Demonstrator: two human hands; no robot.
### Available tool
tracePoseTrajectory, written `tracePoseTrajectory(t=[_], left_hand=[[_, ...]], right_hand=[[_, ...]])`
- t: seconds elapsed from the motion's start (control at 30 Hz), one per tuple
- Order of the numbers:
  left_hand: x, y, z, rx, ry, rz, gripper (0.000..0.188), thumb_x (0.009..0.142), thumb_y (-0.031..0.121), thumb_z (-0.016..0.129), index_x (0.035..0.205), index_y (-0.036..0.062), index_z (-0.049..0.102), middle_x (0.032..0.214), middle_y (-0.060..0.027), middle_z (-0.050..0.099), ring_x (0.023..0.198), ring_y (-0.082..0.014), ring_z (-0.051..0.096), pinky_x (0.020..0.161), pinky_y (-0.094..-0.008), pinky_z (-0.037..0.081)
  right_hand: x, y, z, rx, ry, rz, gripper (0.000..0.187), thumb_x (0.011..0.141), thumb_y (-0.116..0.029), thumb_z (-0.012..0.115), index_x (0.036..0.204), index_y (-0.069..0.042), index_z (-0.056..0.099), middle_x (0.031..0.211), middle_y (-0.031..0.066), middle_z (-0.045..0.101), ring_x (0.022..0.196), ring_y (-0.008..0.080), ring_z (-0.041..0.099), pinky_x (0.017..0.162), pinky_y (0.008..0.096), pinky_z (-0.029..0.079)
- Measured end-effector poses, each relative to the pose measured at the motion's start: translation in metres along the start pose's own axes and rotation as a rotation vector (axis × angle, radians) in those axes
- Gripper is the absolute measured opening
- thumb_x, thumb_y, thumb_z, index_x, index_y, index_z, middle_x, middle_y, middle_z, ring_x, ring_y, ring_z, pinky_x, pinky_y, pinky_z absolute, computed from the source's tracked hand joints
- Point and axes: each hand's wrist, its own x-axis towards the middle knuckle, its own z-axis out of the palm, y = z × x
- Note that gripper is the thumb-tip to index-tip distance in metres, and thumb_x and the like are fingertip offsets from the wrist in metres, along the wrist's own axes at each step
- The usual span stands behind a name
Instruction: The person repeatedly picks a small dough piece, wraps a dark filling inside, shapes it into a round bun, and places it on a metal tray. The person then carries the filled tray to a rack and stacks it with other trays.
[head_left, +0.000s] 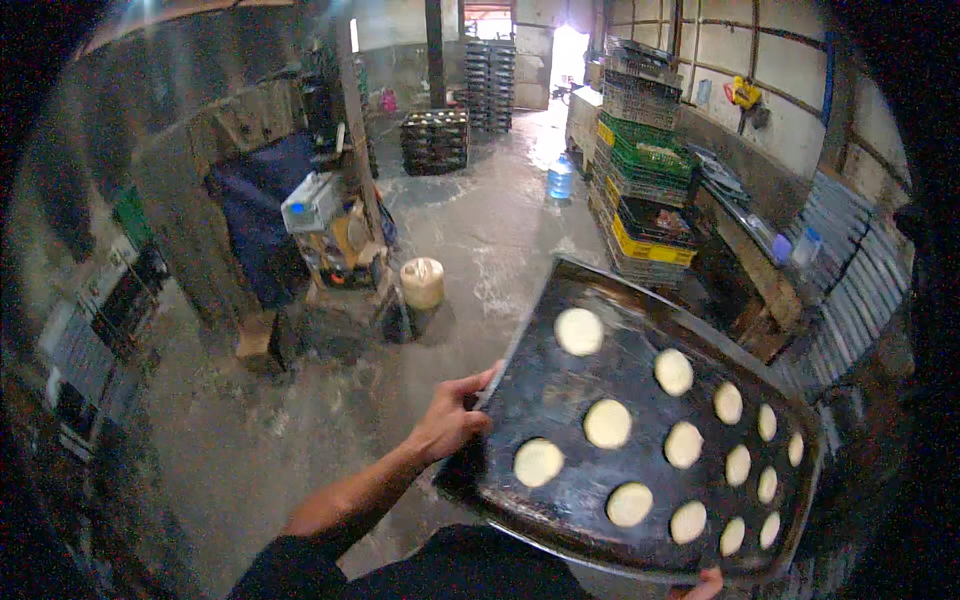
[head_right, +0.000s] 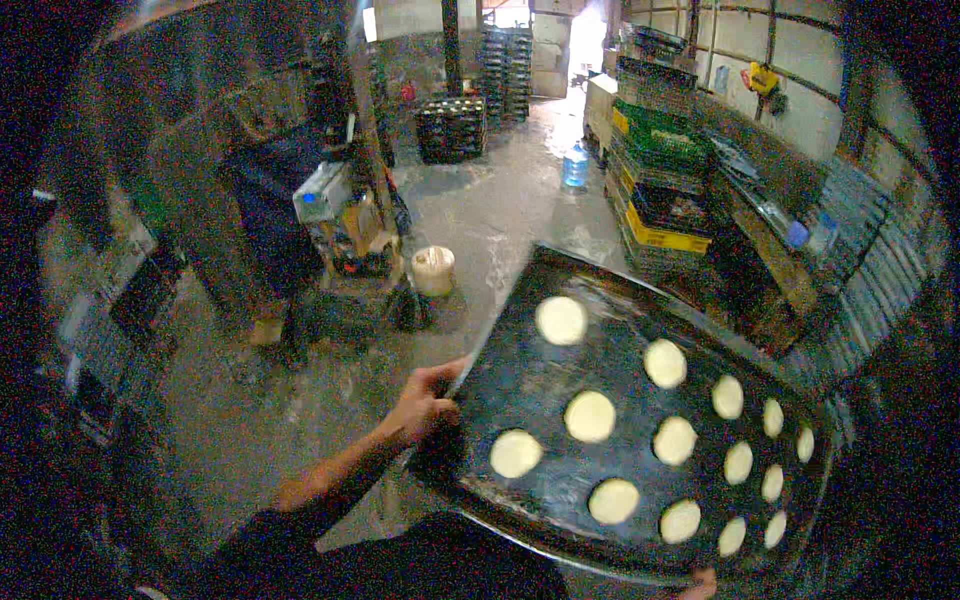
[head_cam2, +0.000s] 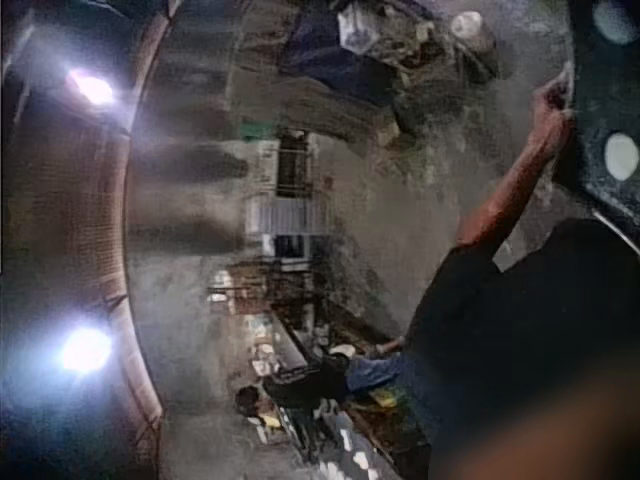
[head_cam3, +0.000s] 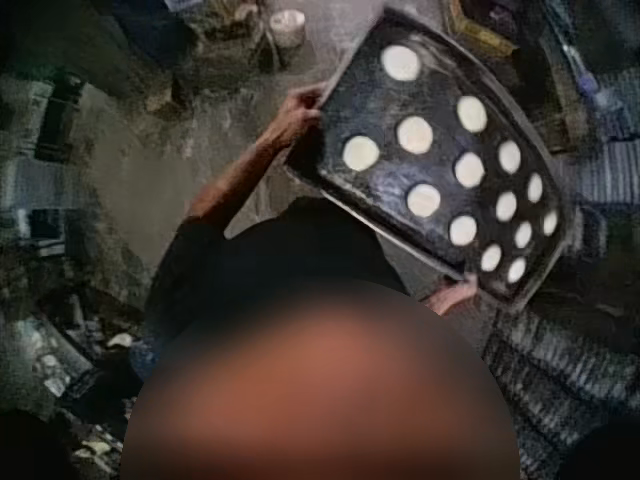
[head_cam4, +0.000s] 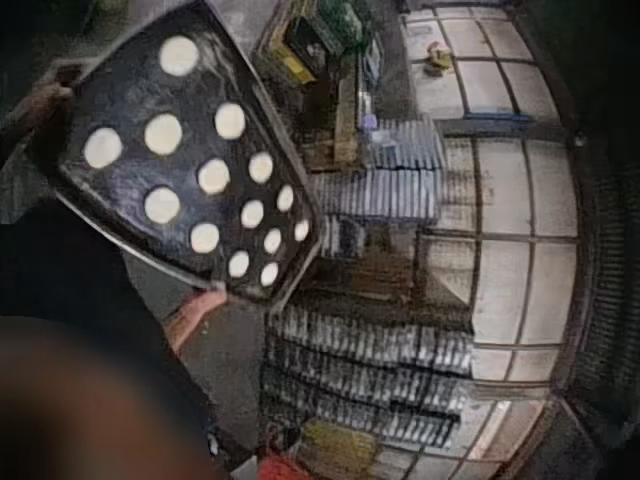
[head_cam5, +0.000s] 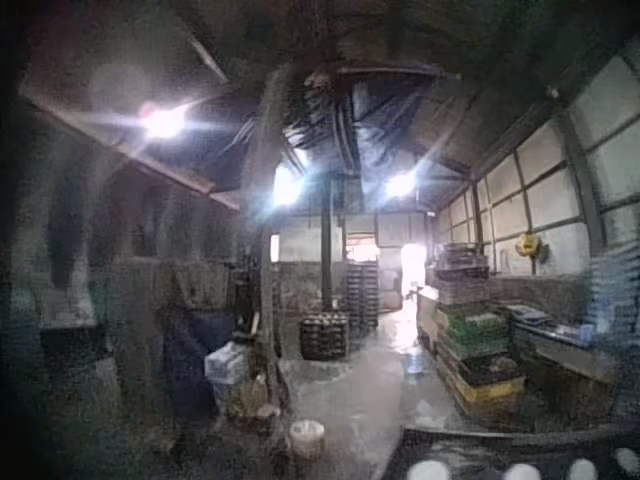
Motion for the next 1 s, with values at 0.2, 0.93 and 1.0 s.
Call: tracePoseTrajectory(t=[0.2, 0.93, 1.0], left_hand=[[-0.050, 0.069, 0.025, 0.115, 0.464, -0.100, 0.073, 0.059, 0.000, 0.059, 0.132, -0.0016, 0.063, 0.111, -0.0044, 0.069, 0.093, -0.0143, 0.062, 0.082, -0.0258, 0.051], [0.237, 0.079, 0.085, 0.213, 0.760, -0.168, 0.084, 0.052, 0.005, 0.059, 0.135, -0.0034, 0.061, 0.109, -0.0051, 0.071, 0.097, -0.0156, 0.062, 0.091, -0.0260, 0.048], [0.297, 0.068, 0.061, 0.219, 0.780, -0.136, 0.082, 0.051, 0.006, 0.060, 0.132, -0.0040, 0.062, 0.108, -0.0052, 0.071, 0.096, -0.0160, 0.063, 0.090, -0.0263, 0.048]], right_hand=[[0.086, -0.068, 0.125, 0.137, -0.552, 0.195, 0.009, 0.073, -0.019, 0.063, 0.073, -0.011, 0.060, 0.073, 0.0032, 0.054, 0.070, 0.0199, 0.051, 0.072, 0.0345, 0.040], [0.294, -0.182, 0.468, 0.043, -0.686, 0.187, 0.022, 0.063, -0.021, 0.059, 0.063, -0.019, 0.037, 0.066, -0.0023, 0.039, 0.060, 0.0156, 0.040, 0.059, 0.0316, 0.035], [0.300, -0.180, 0.550, 0.094, -0.719, 0.101, 0.023, 0.065, -0.022, 0.059, 0.064, -0.020, 0.036, 0.067, -0.0032, 0.038, 0.063, 0.0145, 0.039, 0.061, 0.0307, 0.033]])
